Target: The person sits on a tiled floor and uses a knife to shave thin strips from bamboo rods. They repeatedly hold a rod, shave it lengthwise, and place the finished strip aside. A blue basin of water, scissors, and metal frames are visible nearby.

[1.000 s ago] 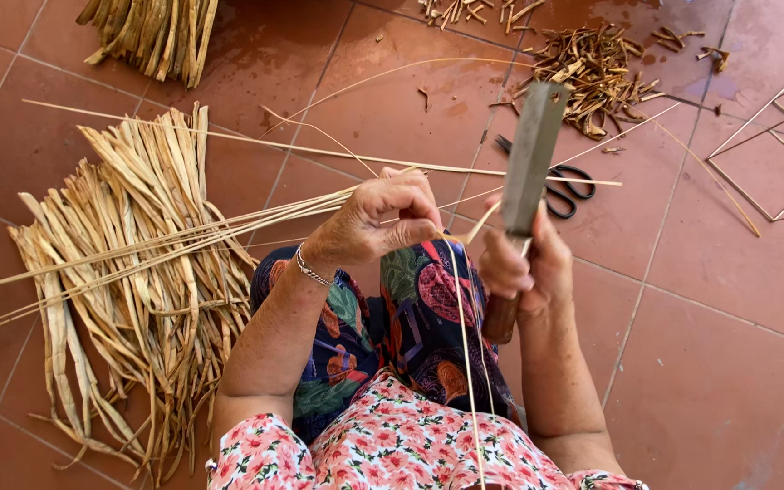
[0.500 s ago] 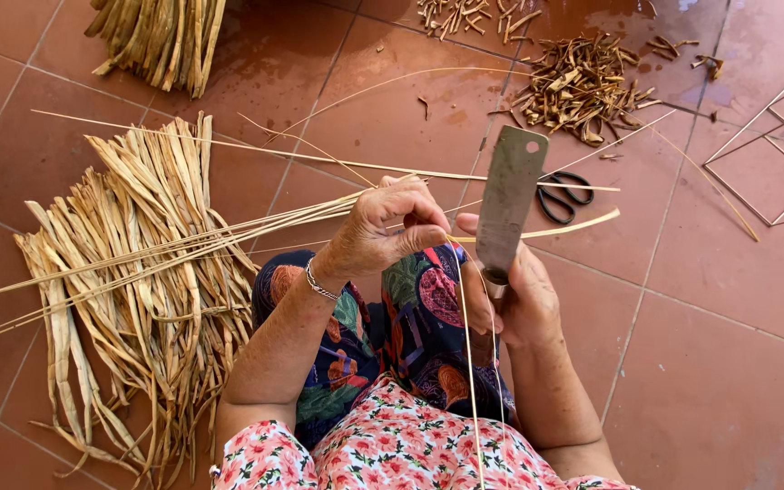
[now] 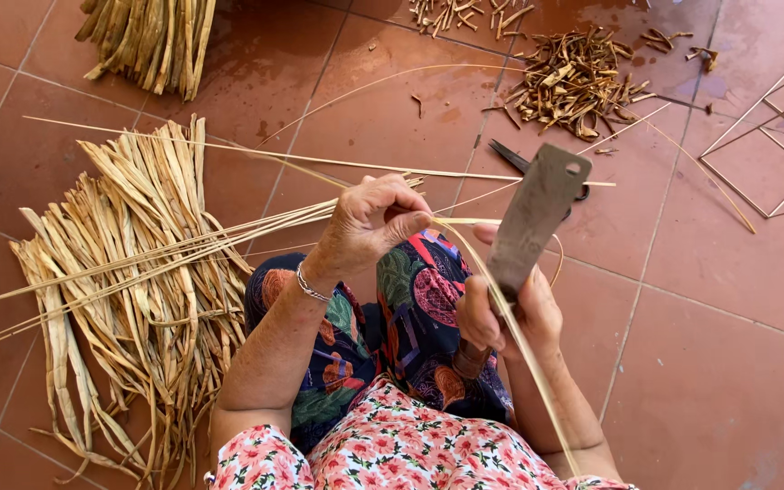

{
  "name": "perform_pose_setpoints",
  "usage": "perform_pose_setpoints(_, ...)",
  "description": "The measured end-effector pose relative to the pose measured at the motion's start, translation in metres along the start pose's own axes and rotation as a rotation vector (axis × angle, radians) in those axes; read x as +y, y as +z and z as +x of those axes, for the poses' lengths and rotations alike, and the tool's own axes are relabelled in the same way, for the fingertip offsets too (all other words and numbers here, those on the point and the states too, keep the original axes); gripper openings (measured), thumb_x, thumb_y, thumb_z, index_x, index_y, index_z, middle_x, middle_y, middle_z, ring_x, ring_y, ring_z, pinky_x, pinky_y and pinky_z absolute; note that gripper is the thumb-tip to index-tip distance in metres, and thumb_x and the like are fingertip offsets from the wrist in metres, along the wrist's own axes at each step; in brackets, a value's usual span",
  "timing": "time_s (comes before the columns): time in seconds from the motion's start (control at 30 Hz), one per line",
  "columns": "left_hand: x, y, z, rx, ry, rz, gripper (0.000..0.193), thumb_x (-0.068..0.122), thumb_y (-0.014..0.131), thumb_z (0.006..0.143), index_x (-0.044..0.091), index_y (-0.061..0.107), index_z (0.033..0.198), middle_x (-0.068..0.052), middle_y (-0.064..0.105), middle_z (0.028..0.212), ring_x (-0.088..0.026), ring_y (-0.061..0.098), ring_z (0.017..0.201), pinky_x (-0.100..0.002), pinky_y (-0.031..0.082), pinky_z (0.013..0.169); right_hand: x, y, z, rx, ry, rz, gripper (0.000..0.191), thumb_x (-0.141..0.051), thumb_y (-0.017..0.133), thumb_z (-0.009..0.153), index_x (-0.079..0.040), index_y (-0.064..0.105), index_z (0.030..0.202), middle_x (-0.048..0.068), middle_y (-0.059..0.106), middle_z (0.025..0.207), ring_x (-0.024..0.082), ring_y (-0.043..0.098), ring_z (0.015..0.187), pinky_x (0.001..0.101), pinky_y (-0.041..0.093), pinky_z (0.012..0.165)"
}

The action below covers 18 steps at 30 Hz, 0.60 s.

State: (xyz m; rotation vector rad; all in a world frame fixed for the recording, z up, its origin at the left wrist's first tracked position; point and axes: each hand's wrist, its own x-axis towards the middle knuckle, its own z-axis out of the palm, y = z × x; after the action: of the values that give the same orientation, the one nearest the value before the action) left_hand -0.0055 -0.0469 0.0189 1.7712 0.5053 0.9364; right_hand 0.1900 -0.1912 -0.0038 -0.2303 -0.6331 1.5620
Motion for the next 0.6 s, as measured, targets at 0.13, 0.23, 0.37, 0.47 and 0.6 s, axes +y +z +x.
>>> perform_pose_setpoints(0.13,0.002,0.007,-0.001,0.026,0.002,0.044,0.01,0.012,0.077,0.097,0.003,0.075,0.099,0.001,0.064,0.084,-0.006,0.055,0.074,-0.022,0.046,0.062,0.004,-0.004,0.002,0.025,0.002,0.007,0.063,-0.042,0.051,0.11,-0.004,0.033,0.157,0.006,0.045,0.06,0.011,0.038,0.041,0.0275,0.036,0.038)
perform_pose_setpoints(0.23,0.006,0.011,-0.002,0.027,0.022,0.076,0.008,0.011,0.077,0.097,0.003,0.075,0.1,0.0,0.065,0.086,-0.005,0.056,0.074,-0.021,0.047,0.062,0.006,-0.006,0.003,0.045,0.049,-0.049,0.062,-0.044,0.051,0.111,-0.003,0.035,0.155,0.006,0.046,0.062,0.012,0.038,0.043,0.0281,0.035,0.04)
perform_pose_setpoints(0.37,0.009,0.016,-0.001,0.004,0.029,0.123,0.01,0.01,0.08,0.094,0.002,0.074,0.097,-0.001,0.064,0.083,-0.005,0.056,0.072,-0.021,0.048,0.062,0.004,-0.007,0.009,0.031,0.113,0.008,0.064,-0.043,0.051,0.109,-0.003,0.037,0.156,0.006,0.047,0.061,0.011,0.039,0.041,0.0268,0.035,0.038)
perform_pose_setpoints(0.47,0.012,0.017,-0.003,-0.022,-0.023,0.038,0.011,0.011,0.079,0.095,0.002,0.073,0.098,-0.001,0.07,0.089,-0.005,0.064,0.079,-0.021,0.056,0.068,0.002,-0.006,0.01,0.027,0.166,-0.02,0.063,-0.042,0.053,0.109,-0.003,0.035,0.155,0.007,0.048,0.063,0.011,0.04,0.043,0.0258,0.034,0.039)
perform_pose_setpoints(0.6,0.014,0.015,-0.005,-0.039,-0.038,0.066,0.013,0.012,0.081,0.094,0.001,0.073,0.097,-0.002,0.069,0.086,-0.004,0.064,0.077,-0.02,0.056,0.066,0.003,-0.006,0.009,0.027,0.171,-0.069,0.064,-0.041,0.054,0.109,0.0,0.036,0.154,0.008,0.049,0.063,0.01,0.04,0.042,0.0246,0.035,0.038)
